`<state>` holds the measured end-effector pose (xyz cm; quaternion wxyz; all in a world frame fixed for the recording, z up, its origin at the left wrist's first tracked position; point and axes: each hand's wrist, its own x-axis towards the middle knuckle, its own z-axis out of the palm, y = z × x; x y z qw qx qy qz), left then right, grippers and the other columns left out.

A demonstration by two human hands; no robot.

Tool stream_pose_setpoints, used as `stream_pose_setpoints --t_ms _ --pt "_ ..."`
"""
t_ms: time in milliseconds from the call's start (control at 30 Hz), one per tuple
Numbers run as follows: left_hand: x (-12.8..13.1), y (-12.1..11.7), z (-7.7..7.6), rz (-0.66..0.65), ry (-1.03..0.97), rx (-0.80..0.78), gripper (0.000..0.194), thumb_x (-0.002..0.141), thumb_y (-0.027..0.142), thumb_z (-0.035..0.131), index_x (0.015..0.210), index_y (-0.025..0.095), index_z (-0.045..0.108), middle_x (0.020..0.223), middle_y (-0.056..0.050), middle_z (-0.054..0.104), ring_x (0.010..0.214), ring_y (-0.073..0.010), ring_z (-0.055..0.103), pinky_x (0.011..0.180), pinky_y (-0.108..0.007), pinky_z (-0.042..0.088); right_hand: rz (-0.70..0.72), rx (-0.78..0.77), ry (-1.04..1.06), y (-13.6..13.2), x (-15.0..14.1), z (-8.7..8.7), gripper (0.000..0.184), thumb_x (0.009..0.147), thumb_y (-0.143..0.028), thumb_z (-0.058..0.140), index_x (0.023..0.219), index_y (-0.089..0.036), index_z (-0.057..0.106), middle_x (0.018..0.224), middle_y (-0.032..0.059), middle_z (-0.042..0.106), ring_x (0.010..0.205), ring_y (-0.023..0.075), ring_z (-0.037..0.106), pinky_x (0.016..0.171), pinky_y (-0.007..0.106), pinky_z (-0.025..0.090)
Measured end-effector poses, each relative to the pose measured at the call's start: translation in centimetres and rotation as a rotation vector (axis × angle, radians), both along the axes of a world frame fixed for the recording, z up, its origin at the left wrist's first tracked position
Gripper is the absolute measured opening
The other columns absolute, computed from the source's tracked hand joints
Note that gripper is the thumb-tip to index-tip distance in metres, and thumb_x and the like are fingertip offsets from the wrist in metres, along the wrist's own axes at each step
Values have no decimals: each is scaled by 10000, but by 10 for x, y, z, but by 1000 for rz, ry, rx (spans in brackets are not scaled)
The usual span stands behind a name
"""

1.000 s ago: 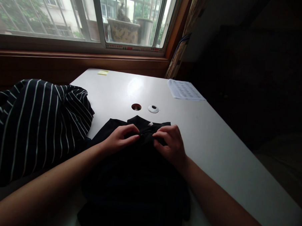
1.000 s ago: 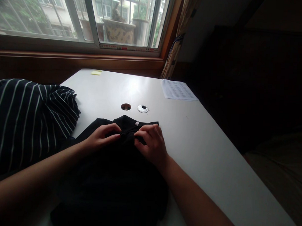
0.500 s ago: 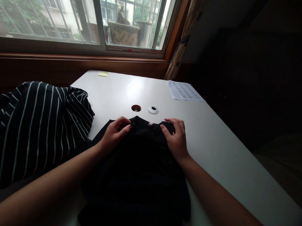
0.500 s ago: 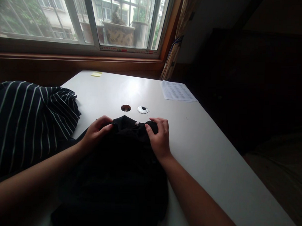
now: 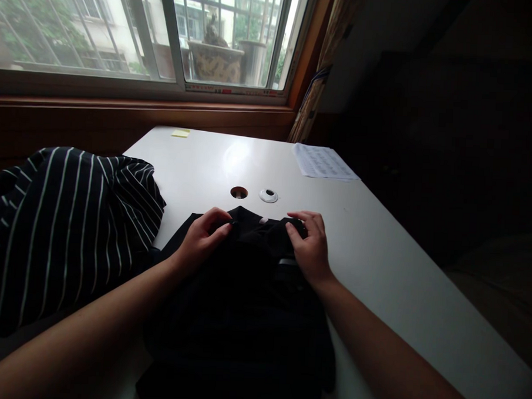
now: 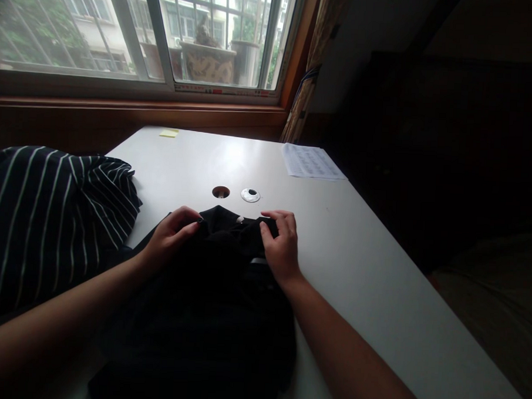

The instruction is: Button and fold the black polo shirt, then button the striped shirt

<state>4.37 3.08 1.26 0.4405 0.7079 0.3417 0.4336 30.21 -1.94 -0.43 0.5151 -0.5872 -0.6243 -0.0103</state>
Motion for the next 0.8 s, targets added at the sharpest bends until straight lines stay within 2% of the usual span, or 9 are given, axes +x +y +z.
stream_pose_setpoints --t_ms 133,367,567,667,800 --pt "1 -1 1 -18 -24 8 199 897 348 596 1002 181 625 947 -41 645 855 -176 597 767 -275 470 10 1 -3 -1 -1 1 192 888 -177 587 1043 -247 676 1044 60 576 1042 242 568 948 465 472" --pt "1 -2 2 -33 9 19 218 905 308 595 1082 188 639 956 -36 635 834 -159 582 749 -262 464 6 13 1 -1 -2 1 173 892 -176 585 1022 -244 678 1033 59 573 1029 238 572 942 460 477" --pt "2 -1 3 -28 33 45 188 903 350 613 979 181 646 925 -40 663 839 -173 606 749 -267 483 -5 44 23 -2 -1 3 155 900 -194 582 1016 -242 674 1033 57 578 1029 233 571 945 458 479" --pt "1 -1 4 -135 96 100 183 915 344 602 955 174 655 907 -49 676 838 -179 622 772 -281 493 -42 68 97 -2 2 1 129 915 -235 574 1009 -235 663 1045 60 574 1018 226 578 912 435 499" --pt "4 -5 3 -416 231 279 156 905 299 606 978 180 676 895 -65 682 826 -182 633 771 -288 495 -102 77 218 -1 7 -3 129 923 -292 569 1004 -226 646 1055 59 578 993 217 587 897 417 503"
